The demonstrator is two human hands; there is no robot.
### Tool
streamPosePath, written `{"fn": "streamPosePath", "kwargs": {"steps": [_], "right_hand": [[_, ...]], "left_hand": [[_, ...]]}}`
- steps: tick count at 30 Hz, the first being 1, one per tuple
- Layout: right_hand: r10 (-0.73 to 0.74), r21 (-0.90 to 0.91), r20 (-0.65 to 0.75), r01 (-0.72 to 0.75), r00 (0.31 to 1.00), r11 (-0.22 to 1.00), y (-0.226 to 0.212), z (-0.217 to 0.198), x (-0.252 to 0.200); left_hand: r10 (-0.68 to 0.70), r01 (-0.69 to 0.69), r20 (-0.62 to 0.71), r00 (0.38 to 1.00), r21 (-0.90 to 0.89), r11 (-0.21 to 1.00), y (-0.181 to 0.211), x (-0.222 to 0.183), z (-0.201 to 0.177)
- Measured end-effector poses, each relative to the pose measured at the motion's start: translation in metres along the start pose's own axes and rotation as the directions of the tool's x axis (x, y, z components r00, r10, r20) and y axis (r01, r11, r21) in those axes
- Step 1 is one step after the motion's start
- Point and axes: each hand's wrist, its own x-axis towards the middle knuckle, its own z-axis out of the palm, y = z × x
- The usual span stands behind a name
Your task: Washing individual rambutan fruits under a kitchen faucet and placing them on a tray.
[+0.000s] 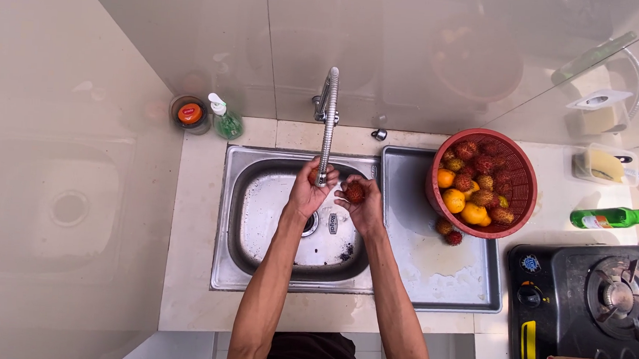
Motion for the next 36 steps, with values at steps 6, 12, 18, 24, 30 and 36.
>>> {"fn": "streamPosePath", "kwargs": {"steps": [6, 12, 18, 24, 30, 36], "right_hand": [[-0.145, -0.084, 0.046, 0.148, 0.988, 0.985, 0.016, -0.013, 0.006], [-0.068, -0.072, 0.045, 0.071, 0.997, 0.995, 0.002, 0.009, -0.016], [-0.054, -0.053, 0.041, 0.056, 0.998, 0.997, 0.01, -0.012, -0.002], [-0.04, -0.043, 0.047, 0.042, 0.998, 0.998, 0.015, -0.02, -0.002], [-0.044, -0.053, 0.03, 0.046, 0.999, 0.998, 0.017, -0.023, -0.005], [-0.048, -0.054, 0.041, 0.05, 0.998, 0.997, 0.012, -0.02, -0.013]], "left_hand": [[0.069, -0.077, 0.089, 0.994, 0.088, 0.993, 0.002, -0.012, 0.001], [-0.085, 0.086, 0.025, 0.996, -0.05, 0.995, 0.006, -0.004, -0.017], [0.088, -0.1, 0.099, 0.991, 0.13, 0.986, -0.003, -0.004, -0.019], [0.113, -0.145, 0.183, 0.977, 0.173, 0.974, 0.0, -0.004, -0.016], [-0.044, 0.041, 0.025, 0.999, 0.123, 0.992, 0.003, -0.002, -0.015], [0.1, -0.136, 0.163, 0.982, 0.222, 0.966, -0.004, -0.008, -0.008]]}}
